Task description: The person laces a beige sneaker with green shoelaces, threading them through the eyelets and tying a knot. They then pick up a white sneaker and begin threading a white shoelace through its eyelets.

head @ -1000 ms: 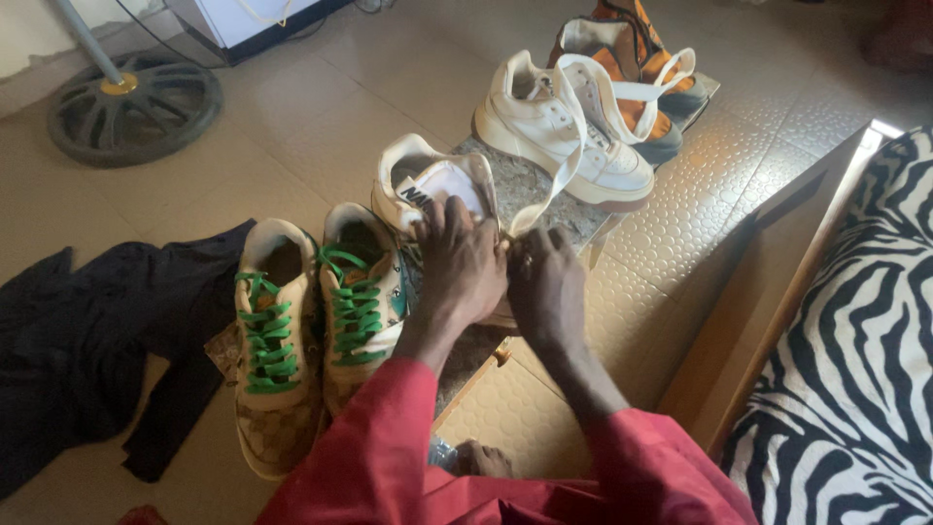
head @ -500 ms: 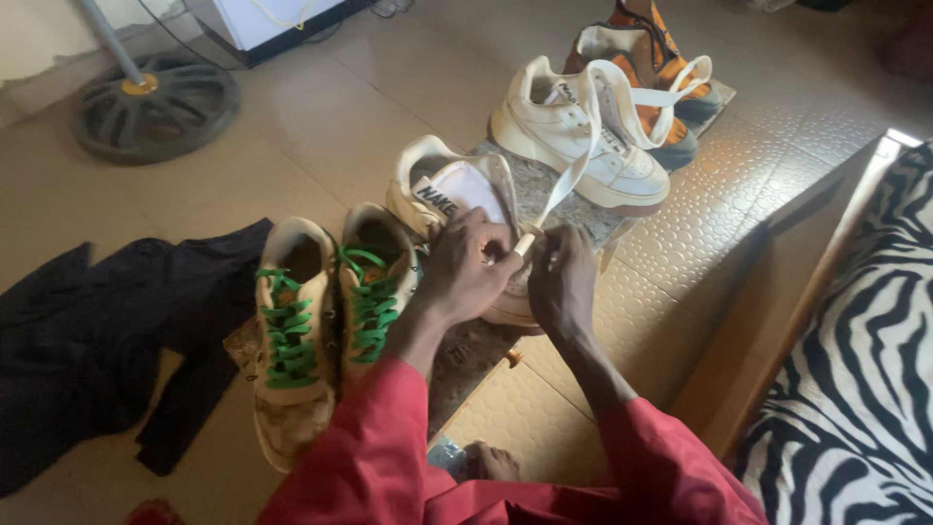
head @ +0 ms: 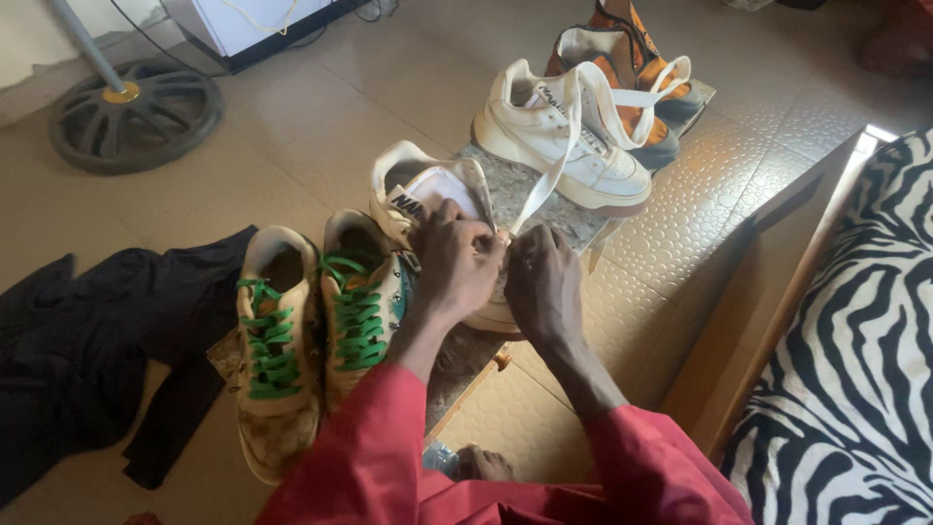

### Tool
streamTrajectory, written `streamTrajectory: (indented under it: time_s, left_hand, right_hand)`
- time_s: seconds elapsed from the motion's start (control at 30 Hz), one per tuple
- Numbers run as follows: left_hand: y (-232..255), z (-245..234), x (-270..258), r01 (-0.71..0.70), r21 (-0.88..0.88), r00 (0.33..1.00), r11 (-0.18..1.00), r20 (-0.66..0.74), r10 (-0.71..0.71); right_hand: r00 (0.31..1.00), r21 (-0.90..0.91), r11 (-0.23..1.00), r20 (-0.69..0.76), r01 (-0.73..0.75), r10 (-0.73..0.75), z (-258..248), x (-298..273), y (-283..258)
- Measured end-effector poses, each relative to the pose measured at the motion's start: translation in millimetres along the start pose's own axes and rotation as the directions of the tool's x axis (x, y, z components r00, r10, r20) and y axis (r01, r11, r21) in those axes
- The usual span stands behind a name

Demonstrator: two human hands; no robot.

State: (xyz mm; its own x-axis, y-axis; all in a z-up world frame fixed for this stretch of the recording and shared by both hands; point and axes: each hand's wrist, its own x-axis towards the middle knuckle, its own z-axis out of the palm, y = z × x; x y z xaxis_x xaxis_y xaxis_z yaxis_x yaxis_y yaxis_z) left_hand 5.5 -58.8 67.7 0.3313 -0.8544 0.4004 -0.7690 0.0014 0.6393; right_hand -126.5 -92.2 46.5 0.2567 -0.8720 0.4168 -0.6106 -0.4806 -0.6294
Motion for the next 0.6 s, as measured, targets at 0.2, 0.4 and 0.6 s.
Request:
streamTrajectory:
  time_s: [0.2,0.4,0.6]
  left_hand:
    - [-14,-24,-13,0.017,-0.424,0.99,0.906,0.136,0.045]
    - [-7,-68,-15,0.068,-0.319,0.891,0.945,0.446,0.086]
    - [42,-43,-4,0.07,0.161,0.992,0.984,0.09,-0.085]
  right_hand:
    - [0.999,-0.027,0.999,-0.02,-0.026,0.026,13,10,19]
    - [0.996,0.074,0.993,0.032,-0.09,0.088,7,23,33]
    - [1.0,0.046,0.999,0.028,-0.004,0.003,12,11,16]
